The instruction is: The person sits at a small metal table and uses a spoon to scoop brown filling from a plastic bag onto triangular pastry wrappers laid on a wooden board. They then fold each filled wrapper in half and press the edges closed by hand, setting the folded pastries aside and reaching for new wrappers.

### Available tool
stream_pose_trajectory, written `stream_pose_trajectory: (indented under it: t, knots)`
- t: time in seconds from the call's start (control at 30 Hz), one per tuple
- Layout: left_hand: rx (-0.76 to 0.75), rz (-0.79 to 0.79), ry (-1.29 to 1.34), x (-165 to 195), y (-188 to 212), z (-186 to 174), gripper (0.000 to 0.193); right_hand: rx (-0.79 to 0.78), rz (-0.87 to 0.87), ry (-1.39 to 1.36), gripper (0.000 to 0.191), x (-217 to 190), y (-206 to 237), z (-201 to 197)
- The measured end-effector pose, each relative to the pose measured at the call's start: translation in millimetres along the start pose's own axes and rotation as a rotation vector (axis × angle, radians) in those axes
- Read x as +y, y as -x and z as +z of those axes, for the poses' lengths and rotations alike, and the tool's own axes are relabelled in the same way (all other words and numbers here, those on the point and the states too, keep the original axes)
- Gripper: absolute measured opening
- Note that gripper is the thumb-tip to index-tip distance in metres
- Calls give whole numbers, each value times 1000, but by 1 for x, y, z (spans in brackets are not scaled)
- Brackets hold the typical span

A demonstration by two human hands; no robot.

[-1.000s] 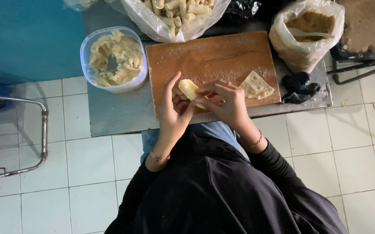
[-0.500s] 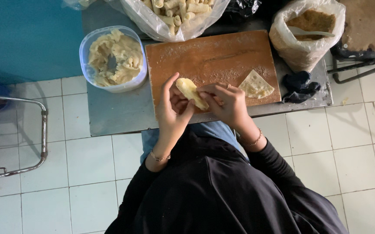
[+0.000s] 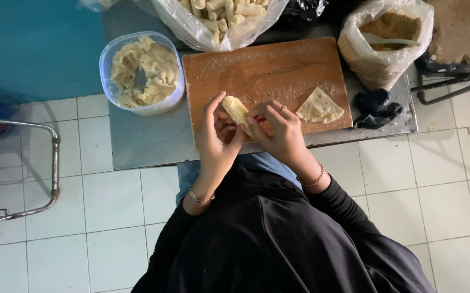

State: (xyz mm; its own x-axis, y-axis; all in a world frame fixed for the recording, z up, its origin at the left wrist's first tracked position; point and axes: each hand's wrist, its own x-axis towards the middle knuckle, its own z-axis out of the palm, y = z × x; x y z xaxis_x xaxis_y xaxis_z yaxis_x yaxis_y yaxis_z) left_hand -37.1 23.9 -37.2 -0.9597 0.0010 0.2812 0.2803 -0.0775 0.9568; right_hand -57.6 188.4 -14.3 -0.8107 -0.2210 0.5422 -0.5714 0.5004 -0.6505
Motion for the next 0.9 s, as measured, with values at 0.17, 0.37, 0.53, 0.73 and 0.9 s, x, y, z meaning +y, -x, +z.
stream_pose_trajectory:
  t: [0.17,0.37,0.53,0.73,0.9]
  knots:
    - [-18,-4,13,4,0,0,67,-32,-14,5,18,4,5,6]
    - [20,40,-117,4,-1,1,68,7,74,-14,14,7,6,13]
    - [36,-7,-105,2,-1,2,67,-56,205,-94,8,5,2,6]
    - [8,13,-89,-1,-3,2,72,-150,60,-147,28,5,-12,-6]
    - [-3,-2,-48,-2,-4,0,71,-153,51,-104,19,10,-19,-6]
